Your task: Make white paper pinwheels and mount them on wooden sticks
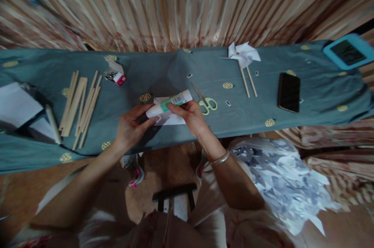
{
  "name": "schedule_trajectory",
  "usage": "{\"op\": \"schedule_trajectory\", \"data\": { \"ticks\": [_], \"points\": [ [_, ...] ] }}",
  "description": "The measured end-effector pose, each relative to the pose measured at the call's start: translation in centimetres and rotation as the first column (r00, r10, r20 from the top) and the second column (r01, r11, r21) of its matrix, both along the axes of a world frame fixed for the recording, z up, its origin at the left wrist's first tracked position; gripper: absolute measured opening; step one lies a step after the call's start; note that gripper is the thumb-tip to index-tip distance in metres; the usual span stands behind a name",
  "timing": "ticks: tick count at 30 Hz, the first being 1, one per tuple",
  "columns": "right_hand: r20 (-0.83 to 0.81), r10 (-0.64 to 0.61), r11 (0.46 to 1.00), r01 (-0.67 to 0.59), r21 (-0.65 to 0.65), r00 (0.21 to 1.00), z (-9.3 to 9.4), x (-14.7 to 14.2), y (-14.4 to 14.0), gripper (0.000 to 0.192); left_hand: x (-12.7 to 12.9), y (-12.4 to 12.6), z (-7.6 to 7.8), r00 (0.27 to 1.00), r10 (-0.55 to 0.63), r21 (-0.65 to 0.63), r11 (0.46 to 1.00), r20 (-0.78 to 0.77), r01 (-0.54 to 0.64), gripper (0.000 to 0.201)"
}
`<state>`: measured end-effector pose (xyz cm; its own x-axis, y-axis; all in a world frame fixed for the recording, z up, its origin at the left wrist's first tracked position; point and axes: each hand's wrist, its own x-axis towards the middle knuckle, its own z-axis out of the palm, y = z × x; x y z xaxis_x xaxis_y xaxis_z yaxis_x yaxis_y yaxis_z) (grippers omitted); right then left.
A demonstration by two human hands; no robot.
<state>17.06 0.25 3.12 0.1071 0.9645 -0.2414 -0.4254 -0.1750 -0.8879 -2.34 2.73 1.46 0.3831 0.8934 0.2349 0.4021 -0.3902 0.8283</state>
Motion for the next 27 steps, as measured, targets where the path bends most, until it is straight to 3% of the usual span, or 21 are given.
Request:
{"op": "schedule_trajectory", "data": {
  "ticks": [13, 17, 21, 23, 27],
  "points": [
    [-0.011, 0.009, 0.998, -0.01, -0.063, 1.0, -0.5, -1.5, -0.2, 0.037, -0.8, -0.1, 0.2, 0.996, -0.018, 0.174, 0.984, -0.09, 0.034, 0.035],
    [0.027, 0.032, 0.998, -0.03, -0.054, 0.999, -1.0, -2.3, -0.4, 0.037, -0.8, -0.4, 0.4, 0.995, -0.017, 0.178, 0.984, -0.098, 0.034, 0.037],
    [0.083, 0.135, 0.991, -0.134, -0.017, 0.987, -1.3, -2.5, -0.3, 0.038, -0.5, -0.5, 0.7, 0.998, -0.026, 0.128, 0.991, -0.06, 0.033, 0.037],
    [0.137, 0.138, 0.99, -0.14, 0.008, 0.981, -1.2, -1.8, -0.2, 0.039, -1.0, -0.1, 0.9, 0.999, 0.017, 0.095, 0.995, -0.047, -0.013, 0.036],
    [0.372, -0.027, 0.992, -0.022, 0.127, 0.928, -1.2, 0.9, -0.2, 0.029, -3.5, 1.5, 1.0, 0.975, 0.173, 0.098, 0.982, -0.14, -0.16, 0.035]
  ]
}}
